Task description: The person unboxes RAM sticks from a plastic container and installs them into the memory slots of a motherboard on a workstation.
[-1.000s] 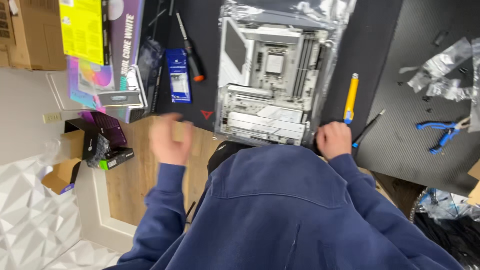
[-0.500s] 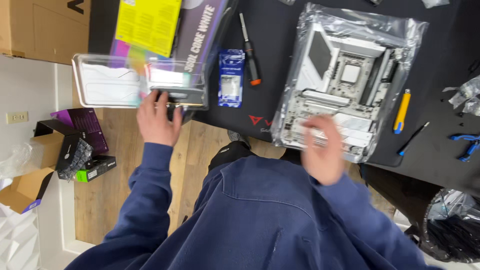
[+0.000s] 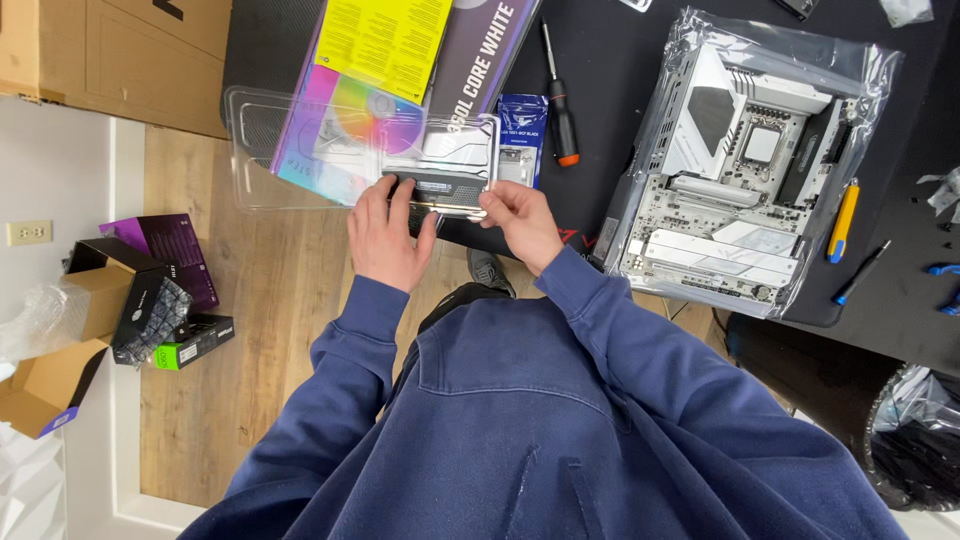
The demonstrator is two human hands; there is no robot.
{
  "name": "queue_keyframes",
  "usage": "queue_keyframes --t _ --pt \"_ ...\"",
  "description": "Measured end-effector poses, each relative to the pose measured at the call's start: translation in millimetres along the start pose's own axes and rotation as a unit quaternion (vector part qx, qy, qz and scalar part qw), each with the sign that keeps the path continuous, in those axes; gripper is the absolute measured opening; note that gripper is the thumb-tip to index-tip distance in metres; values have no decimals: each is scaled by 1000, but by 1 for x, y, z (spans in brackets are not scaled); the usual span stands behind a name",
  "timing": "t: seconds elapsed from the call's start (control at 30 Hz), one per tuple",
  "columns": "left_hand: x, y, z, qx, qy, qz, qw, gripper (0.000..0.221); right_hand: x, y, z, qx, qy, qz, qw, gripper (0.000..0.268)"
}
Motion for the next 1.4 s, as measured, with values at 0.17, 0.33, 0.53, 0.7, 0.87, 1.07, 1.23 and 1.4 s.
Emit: queue_keyframes --t 0.17,0.33,0.53,0.7,0.87,1.07,1.23,1.4 --pt "16 -14 8 3 8 -26 1000 49 -40 -8 -17 -4 -41 -11 999 17" --pt "41 -31 19 18 25 -43 999 50 -70 -24 -33 -7 -48 -12 999 19" --pt "58 -50 17 51 6 -146 988 32 -59 -44 -48 22 -55 -10 998 21" --pt "41 -42 -27 17 -247 -286 926 40 -64 -75 -76 53 -58 6 997 17" --pt "73 -7 -32 -185 -360 -787 466 54 -72 -106 -112 45 -34 19 998 14" --pt "82 31 -16 -126 -385 -806 431 26 -49 -128 -124 52 -4 90 995 14" --pt "87 56 29 -130 -389 -739 535 14 -48 -138 -128 91 10 123 988 20" --pt "87 83 92 -104 -401 -709 570 13 -50 -167 -145 140 66 100 983 44"
Point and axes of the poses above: each hand's wrist, its own z-axis towards the middle knuckle, its own y-axis out of the palm, x = y × z, the point moved 4 cm from there along z, towards the middle knuckle, and after that the axes turned 12 degrees about -z, right-handed, at the moved point
